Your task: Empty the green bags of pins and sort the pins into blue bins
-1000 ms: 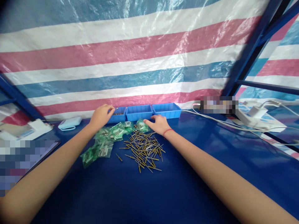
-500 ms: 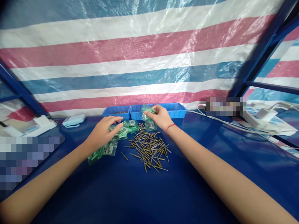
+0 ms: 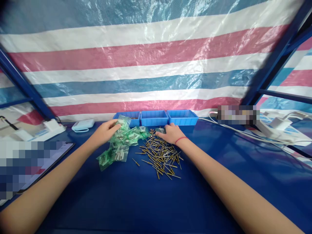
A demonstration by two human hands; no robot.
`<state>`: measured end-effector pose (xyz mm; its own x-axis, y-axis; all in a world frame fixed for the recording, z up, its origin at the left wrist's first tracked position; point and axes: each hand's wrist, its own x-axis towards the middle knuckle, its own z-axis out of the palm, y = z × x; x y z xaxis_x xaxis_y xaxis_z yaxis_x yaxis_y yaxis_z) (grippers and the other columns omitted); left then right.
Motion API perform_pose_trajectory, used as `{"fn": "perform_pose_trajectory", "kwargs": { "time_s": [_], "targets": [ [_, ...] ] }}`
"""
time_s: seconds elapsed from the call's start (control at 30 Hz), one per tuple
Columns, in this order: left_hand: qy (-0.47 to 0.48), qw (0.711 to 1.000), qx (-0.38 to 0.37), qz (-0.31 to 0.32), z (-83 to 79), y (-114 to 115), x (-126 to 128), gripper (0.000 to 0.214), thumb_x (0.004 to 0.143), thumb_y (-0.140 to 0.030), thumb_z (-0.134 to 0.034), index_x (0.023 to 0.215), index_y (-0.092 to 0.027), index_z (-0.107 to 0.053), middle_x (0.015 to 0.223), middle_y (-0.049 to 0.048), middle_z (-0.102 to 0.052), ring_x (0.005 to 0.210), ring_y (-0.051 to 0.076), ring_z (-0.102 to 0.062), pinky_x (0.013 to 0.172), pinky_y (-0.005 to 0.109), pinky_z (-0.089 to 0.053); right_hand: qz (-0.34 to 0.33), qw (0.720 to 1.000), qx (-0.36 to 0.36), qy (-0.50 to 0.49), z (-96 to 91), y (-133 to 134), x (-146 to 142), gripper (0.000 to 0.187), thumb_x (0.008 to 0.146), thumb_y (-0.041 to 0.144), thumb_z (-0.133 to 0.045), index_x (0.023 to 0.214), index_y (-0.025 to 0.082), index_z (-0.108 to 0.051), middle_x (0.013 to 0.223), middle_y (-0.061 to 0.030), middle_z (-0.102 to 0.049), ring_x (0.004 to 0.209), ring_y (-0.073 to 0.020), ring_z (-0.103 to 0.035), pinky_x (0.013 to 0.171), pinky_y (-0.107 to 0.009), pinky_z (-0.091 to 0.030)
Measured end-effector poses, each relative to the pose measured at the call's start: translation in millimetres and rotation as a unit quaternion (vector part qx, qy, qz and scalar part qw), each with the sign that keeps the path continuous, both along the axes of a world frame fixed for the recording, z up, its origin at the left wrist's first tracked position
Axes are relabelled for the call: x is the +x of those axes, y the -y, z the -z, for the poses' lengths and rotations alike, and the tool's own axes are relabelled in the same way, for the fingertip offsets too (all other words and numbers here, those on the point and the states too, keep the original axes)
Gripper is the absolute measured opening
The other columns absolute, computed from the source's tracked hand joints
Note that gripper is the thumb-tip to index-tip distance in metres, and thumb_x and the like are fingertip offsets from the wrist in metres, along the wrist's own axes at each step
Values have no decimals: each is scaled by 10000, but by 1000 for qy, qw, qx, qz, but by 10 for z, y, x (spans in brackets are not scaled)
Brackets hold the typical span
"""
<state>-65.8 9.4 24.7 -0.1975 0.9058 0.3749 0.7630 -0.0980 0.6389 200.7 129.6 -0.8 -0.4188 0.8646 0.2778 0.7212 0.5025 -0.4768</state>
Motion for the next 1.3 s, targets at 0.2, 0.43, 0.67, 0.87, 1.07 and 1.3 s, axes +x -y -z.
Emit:
{"fn": "perform_pose_trajectory", "kwargs": {
  "time_s": [0.2,0.43,0.67,0.87,1.07,1.3],
  "targets": [
    [-125,990,-30,-48,200,-55,-18,391,805,-365,-495,1137,-218,-640,1033,95,-653,1009,320,-539,870,452,-424,-24,997,-5,-69,158,-14,-3,297,617,360,-723,825,183,-607,848,-71,-622,849,-243,-585,822,-406,-460],
    [-221,973,29,-63,221,24,120,438,881,-372,-442,1294,-248,-518,1275,100,-511,1173,327,-416,955,519,-369,3,972,-40,-233,136,-12,-10,168,709,293,-601,811,166,-563,831,-61,-635,693,-161,-605,679,-322,-510],
    [-246,965,85,47,228,122,376,432,924,-407,-433,1319,-233,-464,1323,67,-501,1230,255,-402,1026,444,-347,-64,957,-65,-277,23,209,-142,266,803,406,-565,892,158,-601,816,-64,-677,690,-156,-641,629,-292,-539],
    [-263,955,87,106,317,160,528,412,918,-421,-457,1293,-254,-488,1329,58,-498,1248,261,-387,1041,466,-339,-54,993,55,-89,80,-129,21,329,804,58,-444,1028,142,-670,1082,-126,-686,995,-243,-637,945,-420,-458],
    [-275,951,85,110,357,153,531,371,917,-407,-463,1242,-243,-537,1302,69,-517,1247,280,-381,1037,499,-341,-137,986,86,36,171,-257,52,289,800,54,-512,965,172,-719,1052,-91,-710,999,-254,-636,967,-412,-440],
    [-270,945,130,134,353,145,578,307,911,-365,-497,1160,-220,-600,1253,65,-561,1242,273,-382,1044,472,-335,-101,988,112,39,13,-17,33,172,843,123,-547,895,142,-710,957,-102,-711,877,-212,-643,854,-367,-490]
  ]
}}
